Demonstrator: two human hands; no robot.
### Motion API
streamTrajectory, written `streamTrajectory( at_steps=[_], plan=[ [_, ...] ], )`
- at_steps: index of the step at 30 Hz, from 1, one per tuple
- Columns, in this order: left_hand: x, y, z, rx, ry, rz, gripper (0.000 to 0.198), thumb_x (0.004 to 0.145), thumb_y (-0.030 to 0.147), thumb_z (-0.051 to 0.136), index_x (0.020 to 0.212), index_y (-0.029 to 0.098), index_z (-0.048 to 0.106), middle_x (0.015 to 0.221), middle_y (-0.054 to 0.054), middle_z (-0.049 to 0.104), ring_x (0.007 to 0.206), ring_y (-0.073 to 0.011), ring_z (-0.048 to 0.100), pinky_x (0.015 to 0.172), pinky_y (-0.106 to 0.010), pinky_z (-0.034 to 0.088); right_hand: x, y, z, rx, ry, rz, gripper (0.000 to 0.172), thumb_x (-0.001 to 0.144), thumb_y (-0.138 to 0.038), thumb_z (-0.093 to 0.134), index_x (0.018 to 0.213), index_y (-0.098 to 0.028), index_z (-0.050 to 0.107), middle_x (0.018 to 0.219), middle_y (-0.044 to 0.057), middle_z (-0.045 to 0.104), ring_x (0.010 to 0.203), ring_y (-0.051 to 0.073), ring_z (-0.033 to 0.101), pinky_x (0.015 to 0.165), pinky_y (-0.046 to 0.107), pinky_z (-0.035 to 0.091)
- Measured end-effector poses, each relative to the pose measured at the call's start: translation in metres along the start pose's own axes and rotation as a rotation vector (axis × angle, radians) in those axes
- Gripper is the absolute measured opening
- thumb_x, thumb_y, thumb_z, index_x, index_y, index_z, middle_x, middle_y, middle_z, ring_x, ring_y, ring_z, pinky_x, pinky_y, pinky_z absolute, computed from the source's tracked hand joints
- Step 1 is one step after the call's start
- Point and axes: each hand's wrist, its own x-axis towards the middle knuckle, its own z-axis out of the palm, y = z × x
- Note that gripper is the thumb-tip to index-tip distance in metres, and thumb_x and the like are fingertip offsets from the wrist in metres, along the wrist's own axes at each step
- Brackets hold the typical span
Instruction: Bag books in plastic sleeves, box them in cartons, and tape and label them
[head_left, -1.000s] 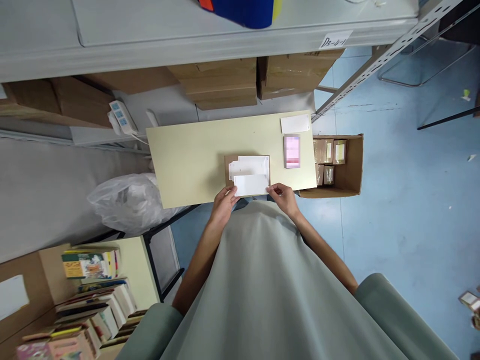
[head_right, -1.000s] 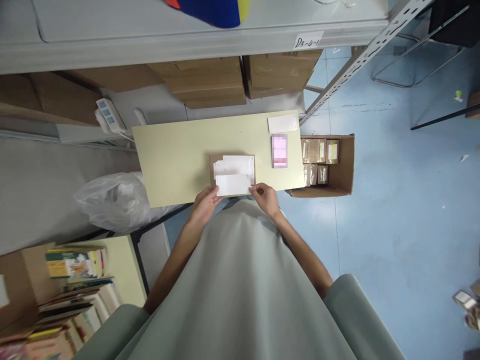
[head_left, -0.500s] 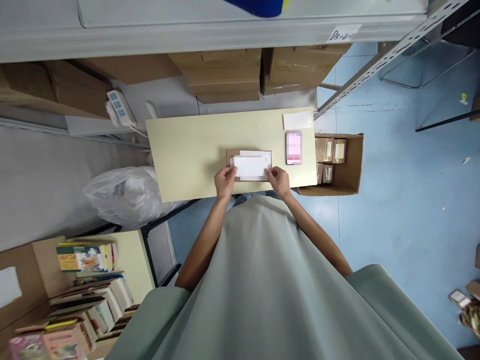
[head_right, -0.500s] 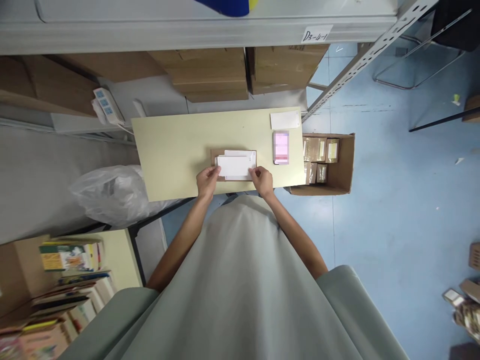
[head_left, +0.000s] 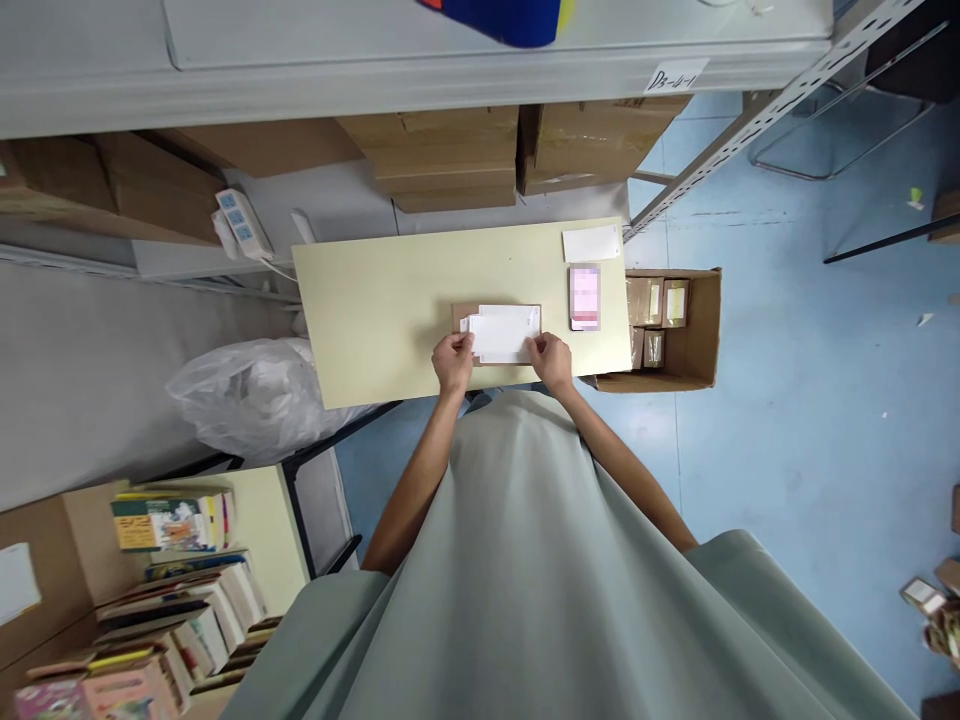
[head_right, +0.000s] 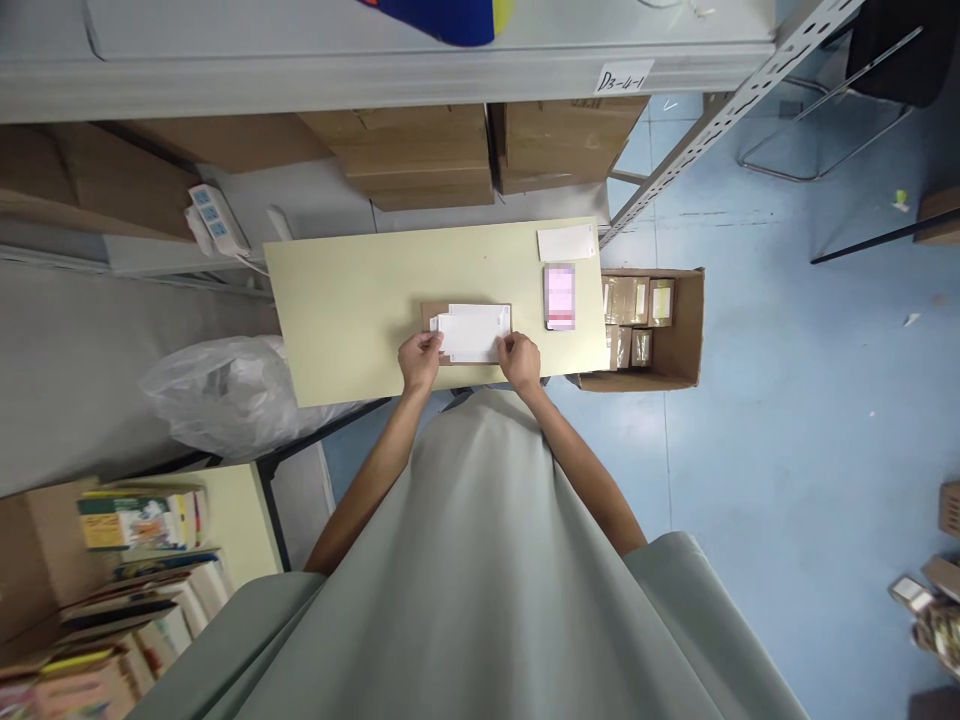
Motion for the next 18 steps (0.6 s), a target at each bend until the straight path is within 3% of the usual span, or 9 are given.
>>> streamTrajectory(
  at_steps=[7,12,18],
  plan=[
    [-0.001,0.002,0.000,0.036,0.004,-0.001,0.029,0.092,0.044,0.075,0.101,0.017,0.082,0.104,-0.012,0.082,0.095,-0.0263,0.076,0.091,-0.038,0.059,0.003,-0.002,-0.012,-0.084,-0.060,0.036,0.028,0.110,-0.040,0.061,0.098,-0.020,0.077,0.107,0.014,0.084,0.101,0.028,0.077,0.086,0.032,0.052],
    [-0.002,0.005,0.000,0.057,0.009,-0.002,0.024,0.093,0.040,0.073,0.099,0.018,0.079,0.099,-0.011,0.081,0.093,-0.0251,0.076,0.091,-0.037,0.059,0.019,-0.007,-0.028,-0.147,-0.161,0.040,0.022,0.101,-0.035,0.076,0.085,-0.020,0.079,0.099,0.015,0.084,0.099,0.029,0.078,0.081,0.031,0.053],
    [-0.002,0.010,0.000,0.036,0.003,0.003,0.021,0.092,0.038,0.071,0.096,0.020,0.079,0.097,-0.008,0.081,0.094,-0.0251,0.076,0.090,-0.037,0.060,0.052,-0.034,-0.035,-0.012,-0.149,0.031,0.023,0.101,-0.028,0.075,0.081,-0.018,0.079,0.086,0.009,0.085,0.073,0.020,0.076,0.072,0.027,0.055]
  ],
)
